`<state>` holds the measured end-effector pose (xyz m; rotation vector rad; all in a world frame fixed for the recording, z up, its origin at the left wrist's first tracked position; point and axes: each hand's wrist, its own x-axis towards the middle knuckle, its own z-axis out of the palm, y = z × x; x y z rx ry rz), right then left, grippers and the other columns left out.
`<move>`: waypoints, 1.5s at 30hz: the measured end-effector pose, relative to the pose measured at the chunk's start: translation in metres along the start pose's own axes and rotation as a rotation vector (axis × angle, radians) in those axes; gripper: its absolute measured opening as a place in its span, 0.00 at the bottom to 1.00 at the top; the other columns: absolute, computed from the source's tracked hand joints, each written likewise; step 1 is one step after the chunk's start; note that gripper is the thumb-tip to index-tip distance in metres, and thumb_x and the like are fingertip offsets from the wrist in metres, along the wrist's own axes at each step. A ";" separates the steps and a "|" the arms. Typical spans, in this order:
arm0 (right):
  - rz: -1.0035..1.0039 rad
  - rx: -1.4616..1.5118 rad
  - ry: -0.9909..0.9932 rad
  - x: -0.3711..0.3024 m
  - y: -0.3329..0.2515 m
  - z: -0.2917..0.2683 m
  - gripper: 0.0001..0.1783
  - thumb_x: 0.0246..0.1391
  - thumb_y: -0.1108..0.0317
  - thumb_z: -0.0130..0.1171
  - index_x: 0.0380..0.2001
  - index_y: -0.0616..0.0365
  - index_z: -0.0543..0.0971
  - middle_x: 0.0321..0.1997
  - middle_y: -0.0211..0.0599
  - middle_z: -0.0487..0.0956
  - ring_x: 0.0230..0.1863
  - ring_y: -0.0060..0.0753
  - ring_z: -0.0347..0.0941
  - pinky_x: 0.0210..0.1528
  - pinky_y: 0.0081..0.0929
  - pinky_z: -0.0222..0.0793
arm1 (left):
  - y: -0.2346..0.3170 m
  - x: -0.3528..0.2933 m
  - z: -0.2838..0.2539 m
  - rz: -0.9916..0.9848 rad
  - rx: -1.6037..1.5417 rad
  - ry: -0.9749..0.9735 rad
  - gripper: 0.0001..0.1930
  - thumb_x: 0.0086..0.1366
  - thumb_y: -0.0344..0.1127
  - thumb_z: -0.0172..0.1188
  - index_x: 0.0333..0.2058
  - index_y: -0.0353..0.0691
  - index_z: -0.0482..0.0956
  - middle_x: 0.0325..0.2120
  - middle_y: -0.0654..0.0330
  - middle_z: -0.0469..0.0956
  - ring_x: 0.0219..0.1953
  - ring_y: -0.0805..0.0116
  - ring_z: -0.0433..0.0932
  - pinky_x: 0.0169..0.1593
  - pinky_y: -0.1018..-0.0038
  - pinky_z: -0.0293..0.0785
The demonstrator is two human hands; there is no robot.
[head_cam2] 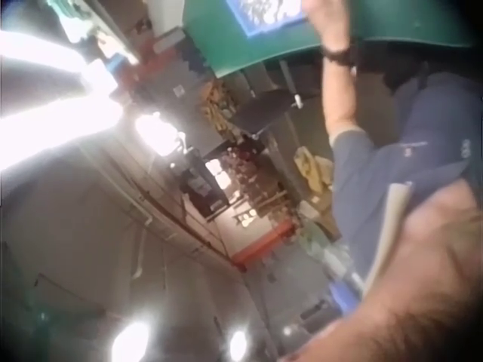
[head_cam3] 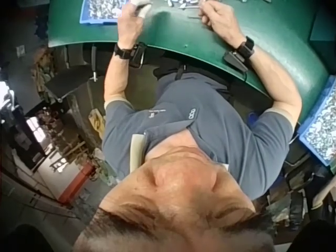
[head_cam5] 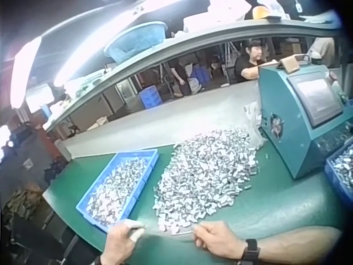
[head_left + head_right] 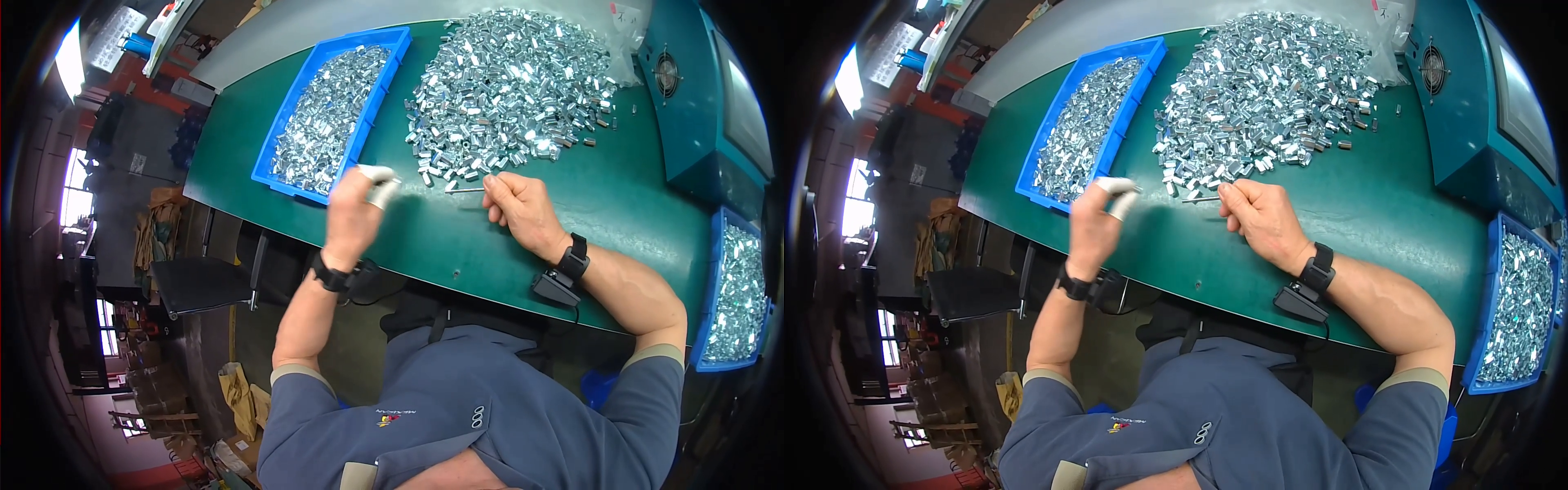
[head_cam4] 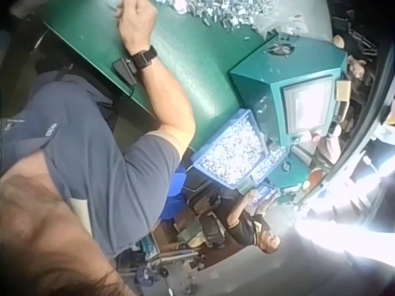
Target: The person picks up a metal rod and a metal piece, slides the piece onto the rod, and then places the assembly into a blue bin, repeating the process.
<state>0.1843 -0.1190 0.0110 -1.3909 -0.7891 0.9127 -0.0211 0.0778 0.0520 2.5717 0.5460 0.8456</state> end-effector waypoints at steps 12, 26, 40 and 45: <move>-0.016 -0.002 0.002 0.001 0.000 0.002 0.23 0.71 0.55 0.54 0.27 0.60 0.80 0.20 0.27 0.77 0.22 0.15 0.71 0.24 0.19 0.64 | 0.009 0.020 0.014 0.246 0.176 -0.249 0.19 0.57 0.25 0.69 0.49 0.44 0.85 0.36 0.57 0.79 0.41 0.56 0.79 0.44 0.64 0.77; -0.054 -0.051 -0.041 0.000 0.004 0.002 0.20 0.70 0.56 0.57 0.30 0.61 0.82 0.21 0.28 0.79 0.23 0.16 0.72 0.26 0.20 0.66 | 0.011 0.004 0.019 0.129 0.134 -0.241 0.11 0.55 0.27 0.72 0.38 0.40 0.85 0.34 0.59 0.79 0.39 0.57 0.79 0.43 0.65 0.76; -0.200 -0.118 -0.060 -0.001 0.007 0.005 0.11 0.65 0.66 0.61 0.36 0.64 0.83 0.25 0.30 0.81 0.27 0.18 0.74 0.30 0.22 0.70 | 0.044 0.007 0.031 0.166 -0.075 -0.214 0.11 0.54 0.24 0.73 0.37 0.39 0.84 0.34 0.57 0.82 0.38 0.55 0.81 0.42 0.64 0.77; -0.147 -0.141 -0.057 -0.002 0.003 0.004 0.10 0.65 0.67 0.61 0.37 0.64 0.83 0.26 0.31 0.82 0.27 0.20 0.75 0.31 0.24 0.71 | 0.046 0.007 0.042 0.160 -0.107 -0.194 0.11 0.55 0.25 0.72 0.37 0.39 0.84 0.33 0.57 0.81 0.37 0.55 0.81 0.41 0.63 0.77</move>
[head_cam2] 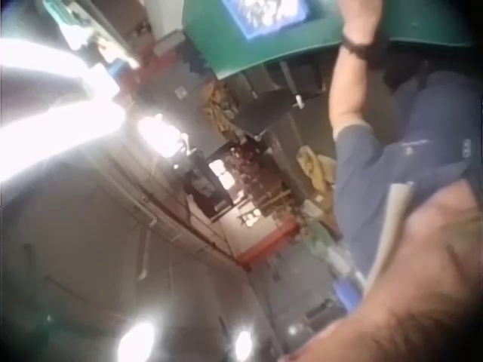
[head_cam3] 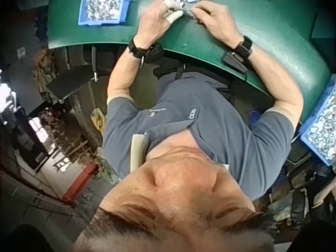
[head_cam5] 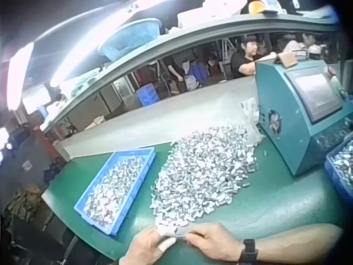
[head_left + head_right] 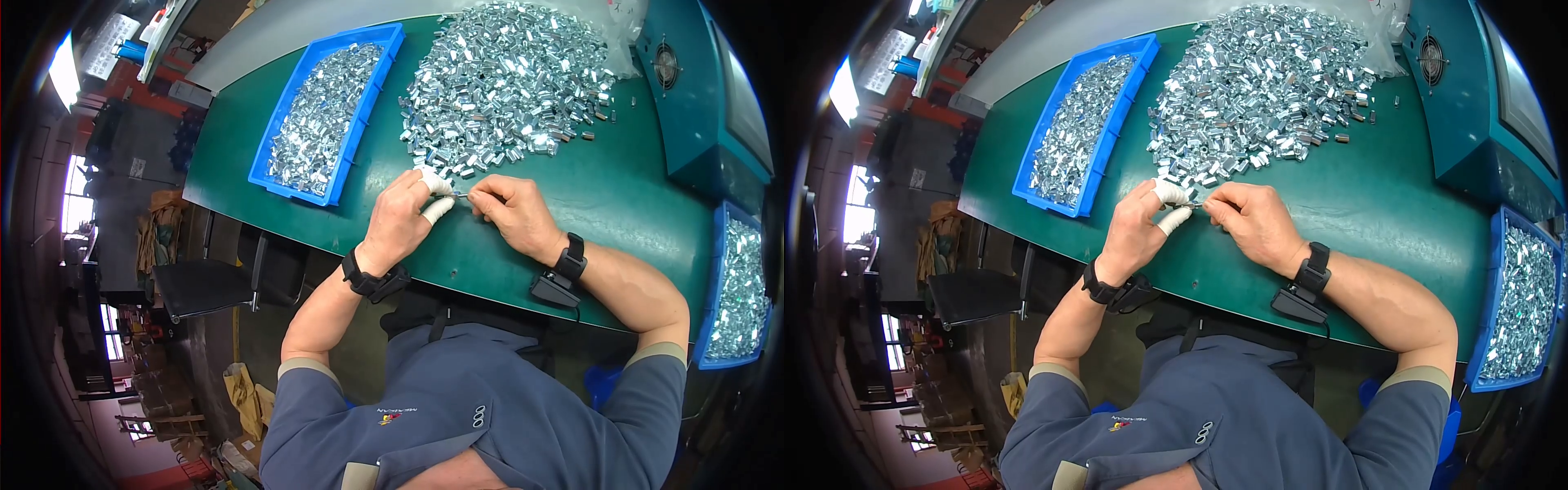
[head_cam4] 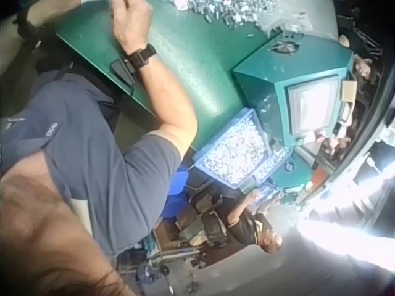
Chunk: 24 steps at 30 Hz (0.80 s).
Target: The person picks up a metal rod and a metal piece, slides the piece onto the rod, and then places the assembly into a blue bin, repeating the process.
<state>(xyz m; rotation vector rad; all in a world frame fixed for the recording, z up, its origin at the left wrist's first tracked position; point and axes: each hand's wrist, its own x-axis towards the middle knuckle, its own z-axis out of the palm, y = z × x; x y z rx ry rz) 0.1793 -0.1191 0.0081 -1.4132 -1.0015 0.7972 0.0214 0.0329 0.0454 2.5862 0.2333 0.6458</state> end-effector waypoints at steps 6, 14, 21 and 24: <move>0.005 -0.003 0.020 0.001 0.001 0.000 0.12 0.66 0.64 0.59 0.34 0.63 0.83 0.23 0.31 0.80 0.25 0.19 0.74 0.29 0.24 0.69 | 0.002 -0.003 0.004 -0.002 -0.014 -0.007 0.10 0.55 0.25 0.73 0.37 0.38 0.84 0.35 0.56 0.83 0.39 0.55 0.82 0.42 0.64 0.78; 0.073 -0.003 0.015 -0.001 -0.008 -0.003 0.20 0.69 0.58 0.57 0.26 0.61 0.81 0.18 0.29 0.77 0.21 0.17 0.71 0.25 0.23 0.65 | 0.010 -0.008 0.007 0.011 0.011 0.059 0.09 0.55 0.25 0.72 0.36 0.38 0.85 0.32 0.57 0.83 0.36 0.55 0.82 0.40 0.64 0.78; 0.127 0.095 0.094 0.002 -0.007 -0.005 0.24 0.70 0.55 0.56 0.25 0.62 0.81 0.17 0.28 0.76 0.21 0.16 0.70 0.24 0.21 0.63 | -0.025 -0.017 -0.029 -0.040 0.176 0.143 0.10 0.57 0.27 0.72 0.38 0.40 0.85 0.32 0.56 0.82 0.36 0.54 0.81 0.41 0.64 0.78; 0.110 0.118 0.097 0.002 -0.010 -0.003 0.23 0.71 0.55 0.55 0.25 0.60 0.80 0.18 0.27 0.76 0.21 0.15 0.69 0.24 0.19 0.62 | -0.066 -0.012 -0.068 -0.109 0.255 0.280 0.10 0.57 0.27 0.71 0.39 0.42 0.85 0.34 0.55 0.82 0.38 0.52 0.81 0.42 0.63 0.78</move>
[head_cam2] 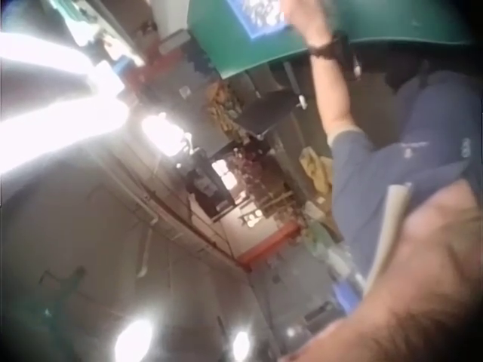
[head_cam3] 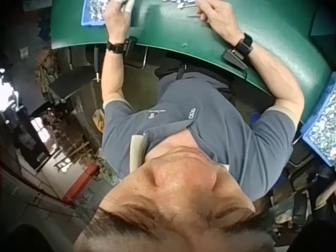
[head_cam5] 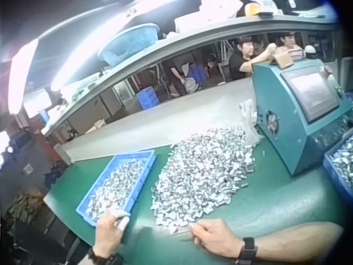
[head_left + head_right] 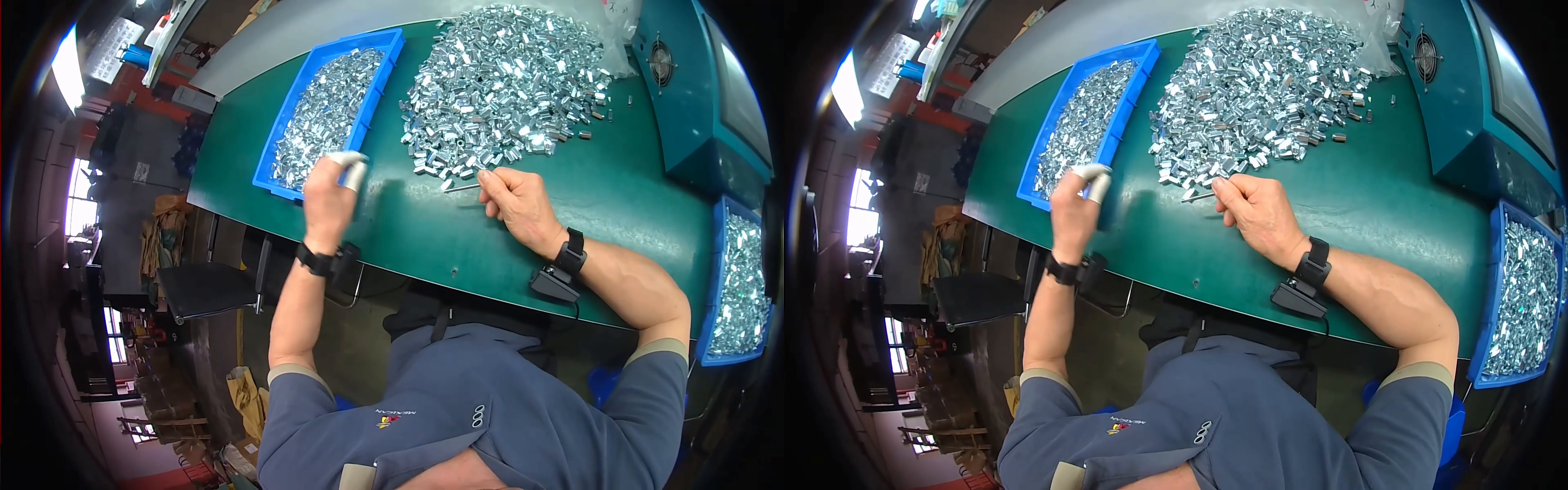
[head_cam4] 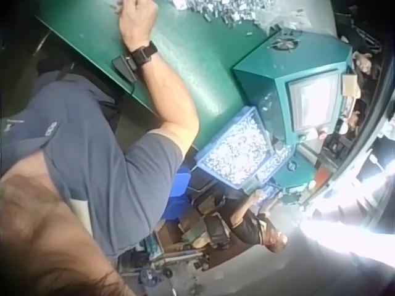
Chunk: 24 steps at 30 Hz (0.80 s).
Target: The person picks up a metal rod and a metal piece, slides the piece onto the rod, and then places the assembly into a blue bin, repeating the process.
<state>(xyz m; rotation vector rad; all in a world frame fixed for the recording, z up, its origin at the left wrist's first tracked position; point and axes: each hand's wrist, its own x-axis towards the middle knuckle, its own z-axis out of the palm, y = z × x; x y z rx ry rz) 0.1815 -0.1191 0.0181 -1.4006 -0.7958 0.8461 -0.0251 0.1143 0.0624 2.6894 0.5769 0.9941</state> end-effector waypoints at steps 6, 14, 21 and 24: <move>0.023 0.015 0.010 0.000 0.001 -0.002 0.23 0.70 0.55 0.56 0.25 0.61 0.80 0.19 0.27 0.77 0.21 0.14 0.70 0.24 0.19 0.62 | 0.002 0.019 0.009 0.021 0.018 -0.135 0.14 0.59 0.27 0.71 0.45 0.40 0.85 0.40 0.54 0.82 0.42 0.54 0.81 0.46 0.65 0.77; 0.012 -0.004 -0.004 0.001 0.002 -0.001 0.23 0.70 0.55 0.57 0.25 0.62 0.81 0.18 0.28 0.77 0.21 0.15 0.70 0.24 0.20 0.63 | 0.030 -0.007 0.048 -0.012 -0.047 -0.300 0.11 0.57 0.29 0.73 0.39 0.42 0.84 0.34 0.58 0.79 0.38 0.58 0.79 0.40 0.66 0.76; 0.027 -0.012 -0.006 0.000 0.002 -0.001 0.22 0.70 0.55 0.57 0.26 0.61 0.81 0.18 0.27 0.77 0.21 0.15 0.68 0.24 0.21 0.62 | 0.034 -0.006 0.049 0.033 0.057 -0.280 0.10 0.57 0.27 0.72 0.38 0.40 0.83 0.34 0.58 0.80 0.36 0.60 0.80 0.37 0.67 0.75; 0.021 -0.016 -0.022 0.002 0.008 -0.001 0.20 0.70 0.56 0.57 0.29 0.60 0.82 0.21 0.26 0.78 0.23 0.14 0.68 0.25 0.19 0.63 | 0.033 -0.005 0.050 0.030 0.036 -0.290 0.10 0.58 0.26 0.71 0.39 0.39 0.83 0.34 0.59 0.80 0.37 0.61 0.80 0.37 0.68 0.76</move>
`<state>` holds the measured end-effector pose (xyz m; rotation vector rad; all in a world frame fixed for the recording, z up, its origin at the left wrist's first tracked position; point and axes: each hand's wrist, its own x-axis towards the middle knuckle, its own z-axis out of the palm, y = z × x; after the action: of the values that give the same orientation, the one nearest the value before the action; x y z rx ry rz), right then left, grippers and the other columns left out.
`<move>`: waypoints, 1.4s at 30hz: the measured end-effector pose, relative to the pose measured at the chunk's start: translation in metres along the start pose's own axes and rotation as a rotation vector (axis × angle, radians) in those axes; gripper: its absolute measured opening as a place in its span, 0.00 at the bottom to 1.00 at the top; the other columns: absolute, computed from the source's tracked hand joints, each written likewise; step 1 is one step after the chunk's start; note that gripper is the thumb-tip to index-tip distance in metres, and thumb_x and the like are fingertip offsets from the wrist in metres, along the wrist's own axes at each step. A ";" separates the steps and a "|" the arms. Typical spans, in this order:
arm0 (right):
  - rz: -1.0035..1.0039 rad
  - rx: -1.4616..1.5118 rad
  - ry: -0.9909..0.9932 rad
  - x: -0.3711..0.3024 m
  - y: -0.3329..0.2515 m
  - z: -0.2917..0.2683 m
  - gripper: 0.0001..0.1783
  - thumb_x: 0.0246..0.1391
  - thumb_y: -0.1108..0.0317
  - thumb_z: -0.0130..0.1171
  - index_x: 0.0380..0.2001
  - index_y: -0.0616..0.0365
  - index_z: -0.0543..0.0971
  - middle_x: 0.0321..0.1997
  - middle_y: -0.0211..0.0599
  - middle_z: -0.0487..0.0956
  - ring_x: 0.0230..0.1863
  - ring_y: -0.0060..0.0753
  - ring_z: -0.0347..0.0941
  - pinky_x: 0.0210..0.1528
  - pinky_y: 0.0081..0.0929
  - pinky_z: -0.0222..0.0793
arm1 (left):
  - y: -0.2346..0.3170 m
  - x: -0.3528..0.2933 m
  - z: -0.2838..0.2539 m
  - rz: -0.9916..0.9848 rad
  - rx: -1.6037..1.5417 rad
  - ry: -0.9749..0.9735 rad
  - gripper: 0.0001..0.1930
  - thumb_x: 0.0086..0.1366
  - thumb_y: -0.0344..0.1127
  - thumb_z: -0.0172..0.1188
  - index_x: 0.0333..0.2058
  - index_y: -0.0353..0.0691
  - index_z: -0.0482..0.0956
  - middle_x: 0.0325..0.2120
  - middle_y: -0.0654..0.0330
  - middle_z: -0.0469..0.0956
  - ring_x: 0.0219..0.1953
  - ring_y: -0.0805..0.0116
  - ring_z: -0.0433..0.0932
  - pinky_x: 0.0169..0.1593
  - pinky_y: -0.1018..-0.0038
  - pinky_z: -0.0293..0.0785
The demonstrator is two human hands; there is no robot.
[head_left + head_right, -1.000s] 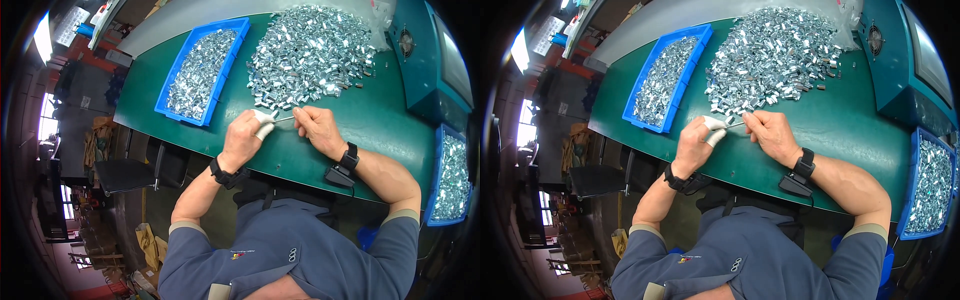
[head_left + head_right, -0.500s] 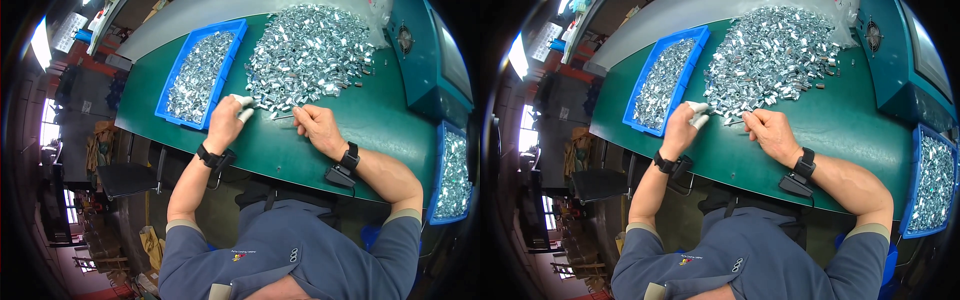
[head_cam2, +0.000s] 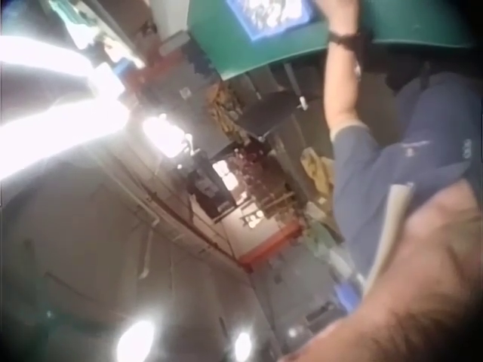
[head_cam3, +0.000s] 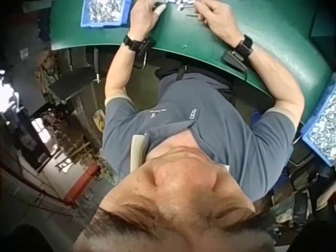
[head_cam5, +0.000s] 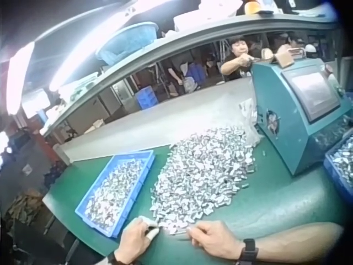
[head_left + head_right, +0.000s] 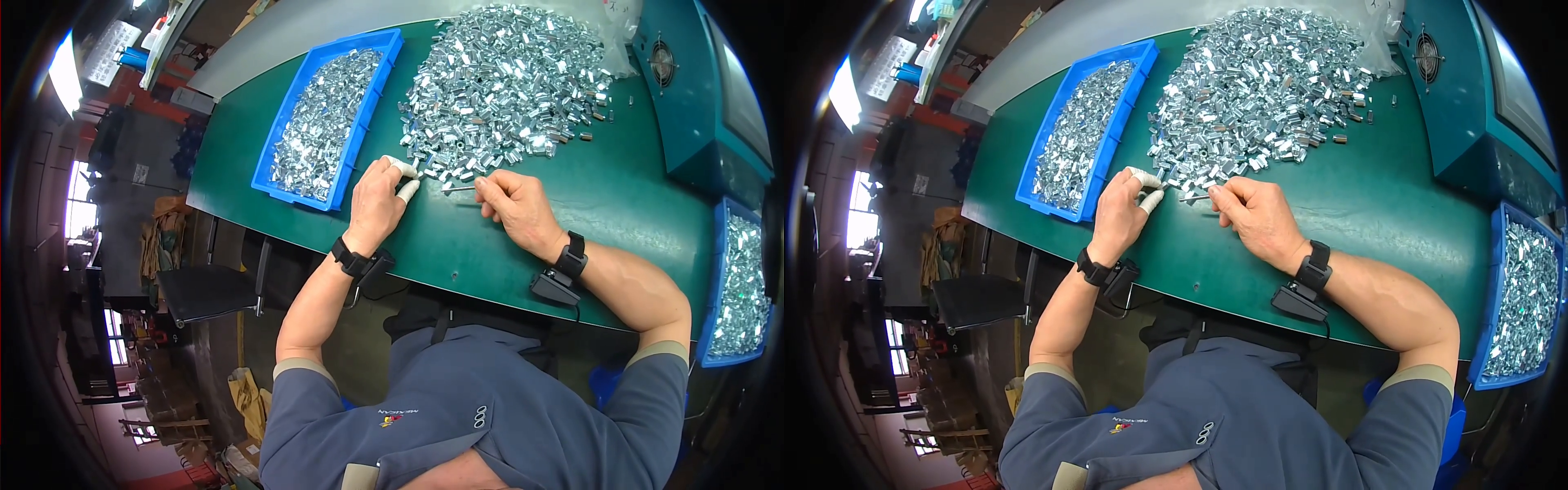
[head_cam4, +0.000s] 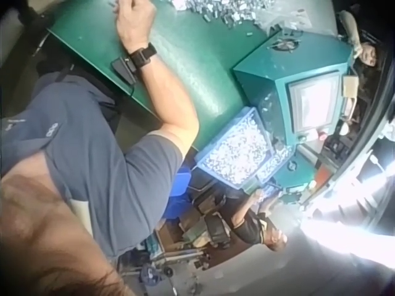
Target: The person picks up a metal rod and a metal piece, slides the piece onto the rod, and then places the assembly into a blue bin, repeating the process.
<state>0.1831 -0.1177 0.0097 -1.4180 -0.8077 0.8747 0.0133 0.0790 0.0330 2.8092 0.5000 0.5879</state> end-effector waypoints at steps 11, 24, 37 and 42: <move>-0.006 -0.075 -0.078 0.000 -0.001 -0.003 0.15 0.70 0.61 0.58 0.35 0.61 0.82 0.26 0.26 0.80 0.27 0.14 0.71 0.31 0.18 0.69 | 0.037 -0.012 -0.010 0.033 -0.326 -0.006 0.11 0.59 0.22 0.69 0.40 0.38 0.82 0.37 0.58 0.83 0.38 0.63 0.83 0.41 0.71 0.78; -0.085 0.029 -0.091 -0.001 0.004 0.000 0.12 0.69 0.64 0.58 0.39 0.63 0.82 0.29 0.27 0.81 0.29 0.15 0.72 0.33 0.18 0.69 | 0.043 -0.014 -0.006 -0.119 -0.539 -0.082 0.11 0.61 0.25 0.70 0.43 0.37 0.84 0.37 0.59 0.86 0.37 0.70 0.83 0.43 0.73 0.79; -0.057 -0.077 -0.111 -0.002 0.002 0.001 0.19 0.69 0.58 0.56 0.28 0.59 0.82 0.18 0.28 0.79 0.21 0.18 0.71 0.25 0.24 0.66 | 0.056 -0.014 0.010 -0.007 -0.495 0.038 0.10 0.60 0.27 0.72 0.41 0.37 0.84 0.34 0.57 0.85 0.37 0.64 0.84 0.42 0.71 0.79; -0.042 -0.101 -0.141 -0.006 -0.004 0.000 0.22 0.70 0.55 0.55 0.27 0.59 0.82 0.17 0.28 0.78 0.20 0.18 0.71 0.25 0.23 0.66 | 0.053 -0.018 0.006 0.004 -0.515 0.033 0.10 0.60 0.27 0.71 0.41 0.37 0.84 0.35 0.56 0.85 0.37 0.63 0.84 0.42 0.71 0.79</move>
<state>0.1806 -0.1228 0.0145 -1.4335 -0.9965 0.9205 0.0149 0.0225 0.0369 2.3159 0.2946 0.6558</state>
